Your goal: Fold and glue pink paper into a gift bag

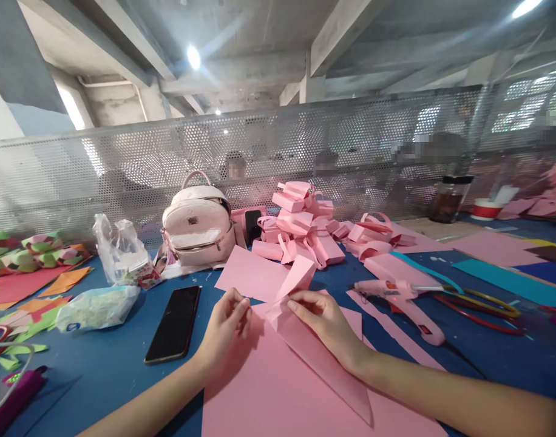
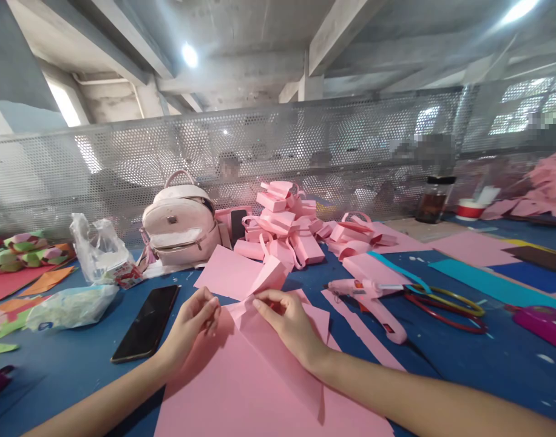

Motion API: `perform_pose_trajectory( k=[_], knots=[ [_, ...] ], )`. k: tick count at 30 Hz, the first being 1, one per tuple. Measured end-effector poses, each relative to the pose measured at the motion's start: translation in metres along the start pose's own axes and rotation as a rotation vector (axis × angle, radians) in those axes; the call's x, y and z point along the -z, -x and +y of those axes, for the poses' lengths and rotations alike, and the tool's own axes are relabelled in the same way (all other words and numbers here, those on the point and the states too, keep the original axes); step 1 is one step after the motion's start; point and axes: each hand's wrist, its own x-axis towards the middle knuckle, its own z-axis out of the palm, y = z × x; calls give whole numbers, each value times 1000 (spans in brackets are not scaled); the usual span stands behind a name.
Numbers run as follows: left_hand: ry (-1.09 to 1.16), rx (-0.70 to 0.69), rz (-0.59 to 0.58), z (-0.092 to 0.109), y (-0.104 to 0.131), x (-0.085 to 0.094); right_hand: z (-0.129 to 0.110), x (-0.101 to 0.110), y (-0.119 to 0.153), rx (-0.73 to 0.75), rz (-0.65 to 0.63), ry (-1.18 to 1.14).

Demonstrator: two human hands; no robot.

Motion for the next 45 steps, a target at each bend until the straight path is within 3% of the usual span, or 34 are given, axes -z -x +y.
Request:
perform_pose_trajectory(
  k=[15,22,26,30,33,34,36,37,39,40,42,45],
  knots=[
    [201,226,11,-11,-6,9,0,-2,0,-2,7,25],
    [145,212,40,-16,-8,11,0,-2,1,-5,-3,5],
    [52,181,2,-14,-8,9,-1,-2,0,-6,-7,-4],
    [-98,140,-99,8,0,13,0,-2,0,-11,-10,-18],
    [-226,95,-169,37,21,23,0,-2,1,-14,-7,-39],
    [-382,81,-294,46,31,28,0,-2,2,-16,-10,-46],
    [-585,225,-582,64,54,39,0,-2,2,-17,-27,-61],
    [-625,291,-668,71,66,45,-1,-1,2,-16,-39,-69],
    [-725,245,-770,82,86,57,-4,-1,1,-8,-75,-83],
    [-756,206,-776,85,93,63,-6,-1,0,-3,-96,-89],
    [-825,132,-679,86,98,71,-12,-3,-1,10,-141,-100],
    [-845,35,-361,79,85,69,-25,-10,-3,34,-200,-112]
  ],
)
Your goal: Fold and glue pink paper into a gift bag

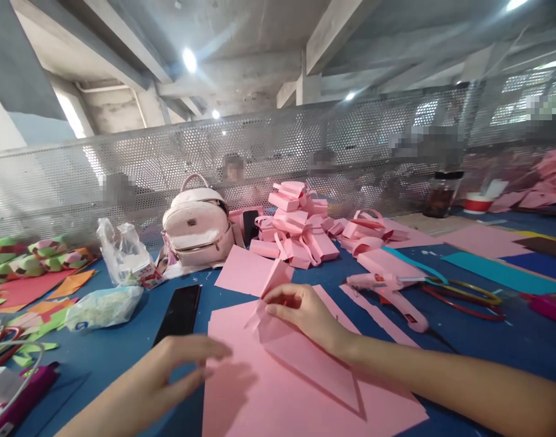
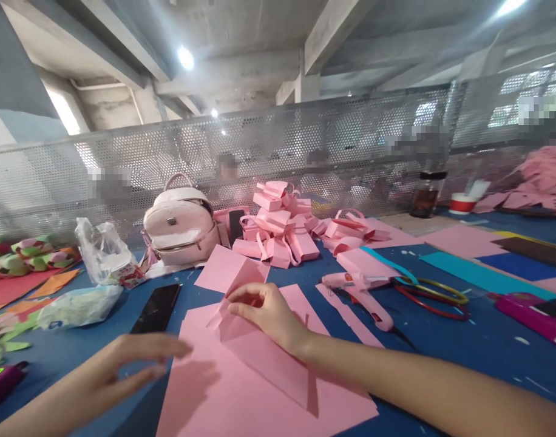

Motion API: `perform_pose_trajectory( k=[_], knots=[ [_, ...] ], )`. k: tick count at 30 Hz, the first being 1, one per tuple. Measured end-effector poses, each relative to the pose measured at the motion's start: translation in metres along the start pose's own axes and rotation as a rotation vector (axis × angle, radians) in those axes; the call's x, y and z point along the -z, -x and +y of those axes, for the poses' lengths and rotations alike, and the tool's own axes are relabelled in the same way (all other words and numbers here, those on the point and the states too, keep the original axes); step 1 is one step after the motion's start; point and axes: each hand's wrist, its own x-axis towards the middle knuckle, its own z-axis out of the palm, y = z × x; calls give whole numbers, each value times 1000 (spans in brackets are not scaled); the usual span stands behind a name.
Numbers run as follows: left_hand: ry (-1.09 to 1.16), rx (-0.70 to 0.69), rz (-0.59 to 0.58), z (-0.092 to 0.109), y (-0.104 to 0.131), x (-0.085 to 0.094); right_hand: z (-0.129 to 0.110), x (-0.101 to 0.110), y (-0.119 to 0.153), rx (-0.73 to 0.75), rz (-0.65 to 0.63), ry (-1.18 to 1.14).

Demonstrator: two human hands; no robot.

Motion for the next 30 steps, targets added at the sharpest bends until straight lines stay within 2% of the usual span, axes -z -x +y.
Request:
perform_pose_trajectory(
  k=[1,2,6,9,12,15,17,19,21,23,27,30],
  knots=[
    [50,29,58,0,-11,-4,-6,-3,-1,9,-25,3],
    [125,39,64,2,-23,-8,-12,-6,-2,21,-57,10],
    [297,56,2,11,-70,-32,-36,-10,-2,28,-291,17],
    [339,37,3,12,-90,-46,-49,-1,2,48,-392,60],
    [392,-45,-4,7,-97,-55,-52,13,6,89,-376,67],
    [401,-39,-20,2,-98,-61,-48,24,8,143,-345,153],
    [371,22,-7,1,-99,-63,-43,29,6,283,-293,361],
    [348,57,-9,5,-100,-63,-40,30,1,510,-219,639],
    [363,10,-29,12,-101,-62,-42,29,-6,729,-145,888],
    [394,-69,-40,20,-103,-60,-46,27,-15,840,-143,1053],
    [488,-119,-61,24,-106,-65,-51,25,-30,779,-312,1115],
    [647,-143,-82,15,-104,-71,-52,28,-35,715,-234,1031]
  ],
)
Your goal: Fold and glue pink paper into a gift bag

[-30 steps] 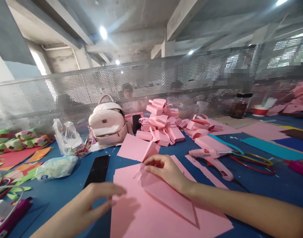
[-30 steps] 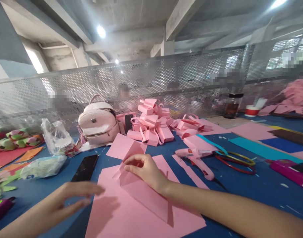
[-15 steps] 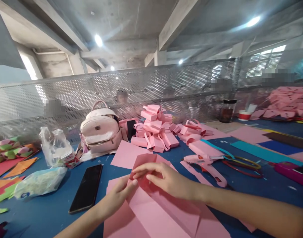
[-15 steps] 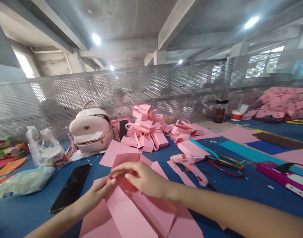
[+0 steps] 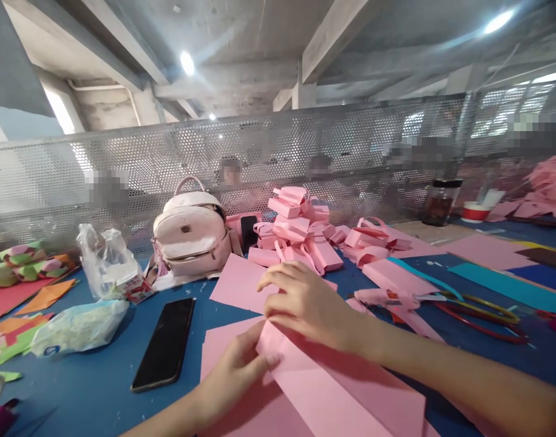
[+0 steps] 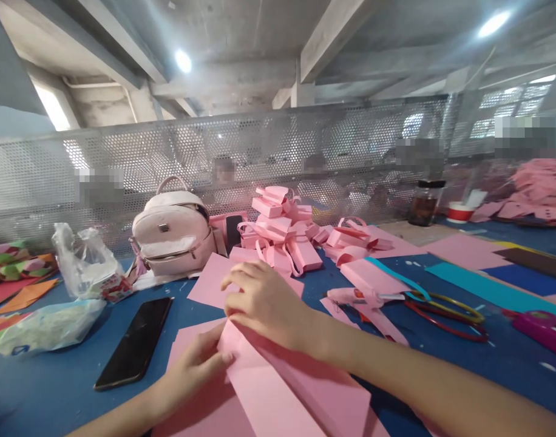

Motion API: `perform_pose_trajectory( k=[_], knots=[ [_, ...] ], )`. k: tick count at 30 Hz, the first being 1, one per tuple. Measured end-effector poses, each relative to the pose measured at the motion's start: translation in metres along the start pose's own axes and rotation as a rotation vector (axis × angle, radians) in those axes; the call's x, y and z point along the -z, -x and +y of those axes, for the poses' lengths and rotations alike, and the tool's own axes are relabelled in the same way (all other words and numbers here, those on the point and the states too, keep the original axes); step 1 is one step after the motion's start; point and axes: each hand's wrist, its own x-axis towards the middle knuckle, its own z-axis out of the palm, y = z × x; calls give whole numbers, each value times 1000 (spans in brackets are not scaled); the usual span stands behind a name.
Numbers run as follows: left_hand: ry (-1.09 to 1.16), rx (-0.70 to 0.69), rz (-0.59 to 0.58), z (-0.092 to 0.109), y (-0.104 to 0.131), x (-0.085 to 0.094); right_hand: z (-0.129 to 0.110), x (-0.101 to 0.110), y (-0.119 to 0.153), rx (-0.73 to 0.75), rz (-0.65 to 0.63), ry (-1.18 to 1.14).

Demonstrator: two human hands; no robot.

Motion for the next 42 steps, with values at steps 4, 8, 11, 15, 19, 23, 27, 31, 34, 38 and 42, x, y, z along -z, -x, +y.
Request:
perform_pose_trajectory(
  k=[4,8,11,15,19,23,27,31,34,38,42],
  knots=[
    [139,-12,73,-13,6,7,2,2,1,-84,158,-62],
    [112,-71,102,-20,11,14,0,1,2,-71,205,-78],
    [118,-48,71,-20,12,14,0,-4,4,-18,181,-45],
    [88,-79,64,-13,9,9,2,-12,7,107,167,-12],
    [-50,-85,61,-7,7,7,-1,-15,9,97,165,-32],
    [-156,-34,94,-11,10,4,-6,-19,10,88,150,23],
    [-163,-8,146,-17,12,2,-8,-25,12,168,145,140],
    [-162,-35,143,-14,12,1,-6,-28,12,230,178,187],
    [-159,-39,86,-9,14,0,-5,-27,12,235,171,155],
    [-164,-22,43,-9,16,0,-7,-28,13,161,132,62],
    [-153,-18,53,-11,16,2,-10,-27,14,110,120,-16]
  ],
)
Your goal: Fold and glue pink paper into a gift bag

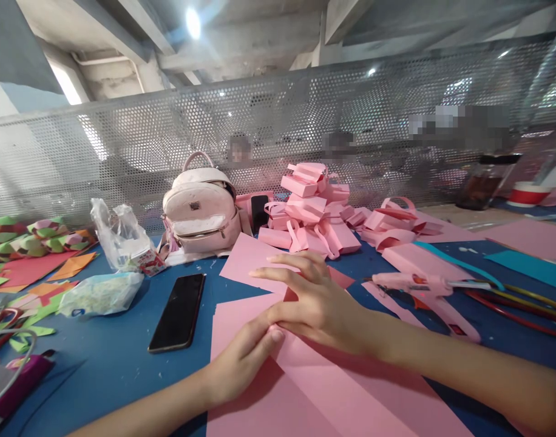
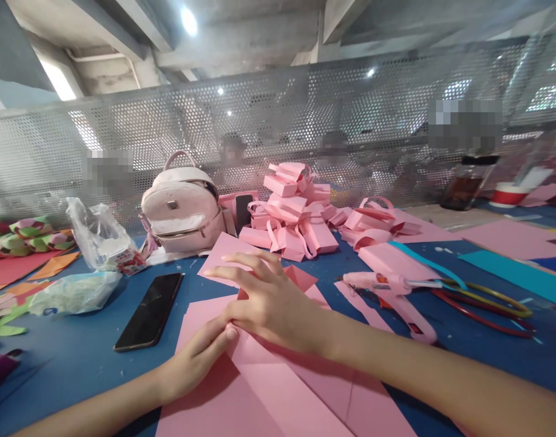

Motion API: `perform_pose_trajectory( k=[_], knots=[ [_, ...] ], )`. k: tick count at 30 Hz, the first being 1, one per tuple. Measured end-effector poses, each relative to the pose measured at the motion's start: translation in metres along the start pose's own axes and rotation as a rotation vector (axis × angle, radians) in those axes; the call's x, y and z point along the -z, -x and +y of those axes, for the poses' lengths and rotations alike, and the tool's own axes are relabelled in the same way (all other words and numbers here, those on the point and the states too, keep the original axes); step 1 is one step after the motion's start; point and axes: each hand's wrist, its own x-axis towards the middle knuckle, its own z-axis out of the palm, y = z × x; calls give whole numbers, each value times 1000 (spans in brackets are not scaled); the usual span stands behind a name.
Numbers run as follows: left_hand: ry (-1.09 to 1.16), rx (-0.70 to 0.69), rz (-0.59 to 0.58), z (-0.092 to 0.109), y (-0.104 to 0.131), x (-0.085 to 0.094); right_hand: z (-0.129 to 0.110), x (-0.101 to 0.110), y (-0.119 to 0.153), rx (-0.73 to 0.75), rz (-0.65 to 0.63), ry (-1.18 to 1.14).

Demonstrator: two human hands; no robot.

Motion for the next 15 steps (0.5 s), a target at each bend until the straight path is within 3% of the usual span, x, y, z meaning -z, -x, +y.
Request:
perform_pose_trajectory(
  k=[8,15],
  knots=[
    [90,-17,-107,7,2,7,0,13,-5,-153,90,-153],
    [103,-44,-124,6,2,8,-2,14,-4,-119,82,-156]
  ],
)
